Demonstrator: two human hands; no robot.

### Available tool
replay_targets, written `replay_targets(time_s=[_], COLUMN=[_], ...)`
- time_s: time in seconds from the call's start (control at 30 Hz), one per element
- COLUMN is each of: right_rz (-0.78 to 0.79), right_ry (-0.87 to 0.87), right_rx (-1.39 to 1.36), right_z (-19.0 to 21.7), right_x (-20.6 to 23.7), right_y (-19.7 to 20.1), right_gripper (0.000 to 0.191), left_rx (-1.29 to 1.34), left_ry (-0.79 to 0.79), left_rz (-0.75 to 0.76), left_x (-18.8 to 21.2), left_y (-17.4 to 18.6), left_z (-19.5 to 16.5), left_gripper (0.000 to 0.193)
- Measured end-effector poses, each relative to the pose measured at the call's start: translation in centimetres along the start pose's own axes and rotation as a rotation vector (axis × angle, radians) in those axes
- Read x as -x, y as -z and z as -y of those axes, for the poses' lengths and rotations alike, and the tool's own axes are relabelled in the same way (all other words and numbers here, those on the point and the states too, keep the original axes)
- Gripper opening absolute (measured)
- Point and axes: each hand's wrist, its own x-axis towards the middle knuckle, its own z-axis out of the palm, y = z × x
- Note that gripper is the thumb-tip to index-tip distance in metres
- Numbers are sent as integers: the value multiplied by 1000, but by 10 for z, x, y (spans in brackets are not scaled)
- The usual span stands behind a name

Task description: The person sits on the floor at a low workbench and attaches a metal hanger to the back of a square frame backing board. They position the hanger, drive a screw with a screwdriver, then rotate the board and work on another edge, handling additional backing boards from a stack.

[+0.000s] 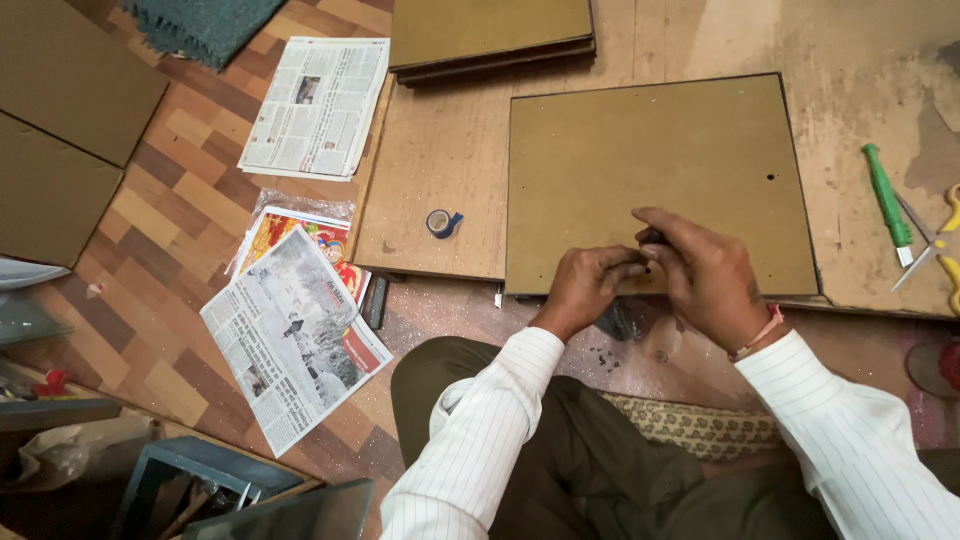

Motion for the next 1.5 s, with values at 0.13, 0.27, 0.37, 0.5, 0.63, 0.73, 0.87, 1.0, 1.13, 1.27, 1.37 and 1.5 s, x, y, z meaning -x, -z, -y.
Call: replay_targets(time_s=[0.13,0.27,0.37,0.5,0.63,0.73,0.87,1.0,1.13,1.27,1.37,1.5], right_rz=[7,-12,-44,-122,-201,-259,-298,-288,-525,-523,-294,-116], right_ry=[28,26,25,-34,-38,-41,-42,-243,-406,-751,-829,-926], right_rx=[-7,24,46,83,112,136,150,-315,-505,-527,-86,324], right_z=[2,3,3,4,4,3,1,-21,-85,-132,-135,-117], right_x=[1,3,5,7,10,12,14,9,28,64,72,62], right_y=[1,0,-3,-12,-20,-27,-34,-6,92,113,87,61], right_gripper=[37,26,23,19,18,18,20,22,28,27,27,38], left_rx=[-11,-27,-23,-54,-46,-18,-38,31,-160,-224,-189,-252], left_ry=[34,9,15,16,38,16,5,-2,-152,-235,-212,-72], left_rz=[5,-12,-13,-20,-1,-22,-40,-15,-49,-98,-97,-132], left_x=[2,4,5,4,4,2,1,3,14,11,-3,-26], left_y=[1,0,0,-1,-2,-1,-3,-5,-8,-25,-45,-70], left_z=[-7,-8,-6,-4,-3,0,4,6,0,-13,-19,-21], left_gripper=[19,20,23,20,19,18,21,30,26,24,23,17])
